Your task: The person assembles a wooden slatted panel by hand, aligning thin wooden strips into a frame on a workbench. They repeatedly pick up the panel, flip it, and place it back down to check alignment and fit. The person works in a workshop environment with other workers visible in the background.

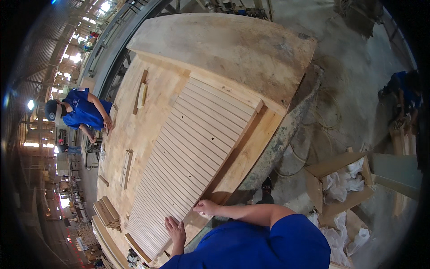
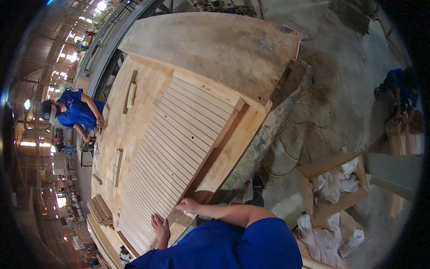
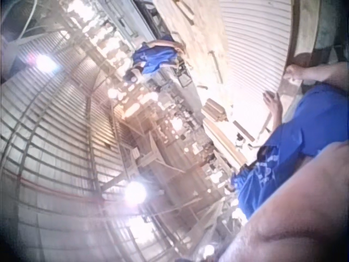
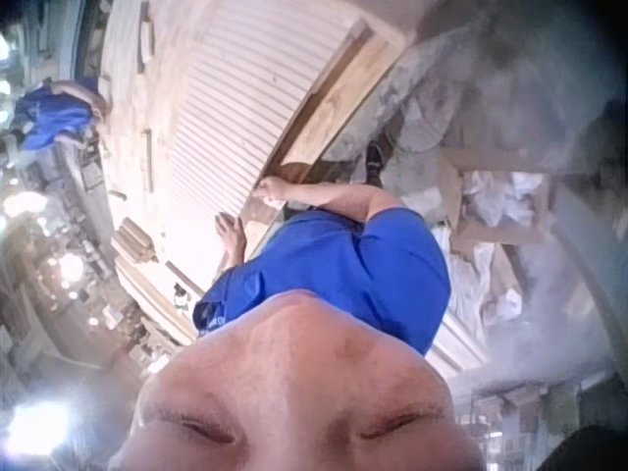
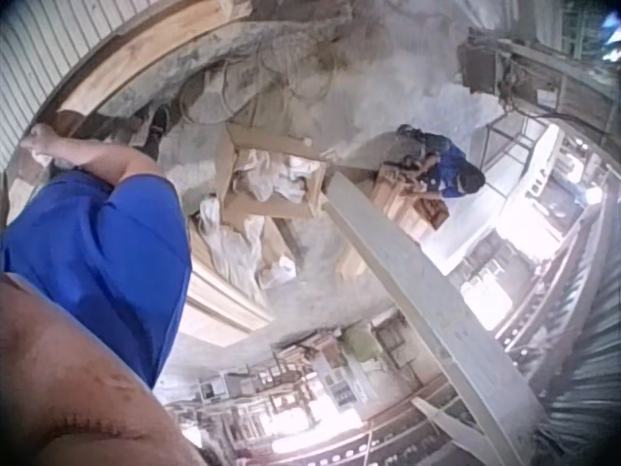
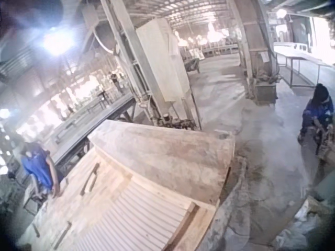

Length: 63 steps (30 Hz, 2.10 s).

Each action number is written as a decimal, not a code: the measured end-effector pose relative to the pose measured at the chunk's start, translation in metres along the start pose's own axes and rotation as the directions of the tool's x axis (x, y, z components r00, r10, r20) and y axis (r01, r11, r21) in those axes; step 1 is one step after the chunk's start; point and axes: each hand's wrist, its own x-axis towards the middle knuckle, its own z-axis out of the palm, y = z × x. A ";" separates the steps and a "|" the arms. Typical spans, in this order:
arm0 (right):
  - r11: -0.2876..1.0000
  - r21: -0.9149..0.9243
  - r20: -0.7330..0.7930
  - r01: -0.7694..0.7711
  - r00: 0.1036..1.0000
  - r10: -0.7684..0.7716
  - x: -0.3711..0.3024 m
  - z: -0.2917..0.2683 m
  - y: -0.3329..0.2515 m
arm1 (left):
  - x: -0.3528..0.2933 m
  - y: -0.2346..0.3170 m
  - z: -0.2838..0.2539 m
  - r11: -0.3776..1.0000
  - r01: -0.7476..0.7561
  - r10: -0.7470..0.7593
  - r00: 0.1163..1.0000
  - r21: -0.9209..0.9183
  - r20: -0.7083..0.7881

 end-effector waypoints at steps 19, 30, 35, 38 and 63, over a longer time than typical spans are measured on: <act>0.892 0.451 -0.324 -0.022 0.928 0.187 0.005 0.111 0.034 | 0.066 -0.267 -0.015 0.960 0.074 -0.185 0.893 -0.271 -0.410; 0.806 0.549 -0.618 0.219 0.756 0.215 0.072 0.211 0.074 | 0.179 -0.464 -0.034 0.960 0.116 -0.139 0.987 -0.255 -0.075; 0.944 0.178 -0.852 0.277 0.523 0.007 0.081 0.244 0.062 | 0.187 -0.455 -0.024 0.998 0.001 -0.002 1.000 -0.055 -0.015; 0.938 0.227 -0.813 0.263 0.582 0.033 0.086 0.231 0.082 | 0.178 -0.453 -0.033 0.995 0.026 -0.025 1.000 -0.092 0.014; 0.666 0.495 -0.264 0.557 0.827 -0.496 -0.080 0.280 0.161 | -0.393 -0.387 -0.140 0.999 0.018 0.026 0.417 0.036 -0.909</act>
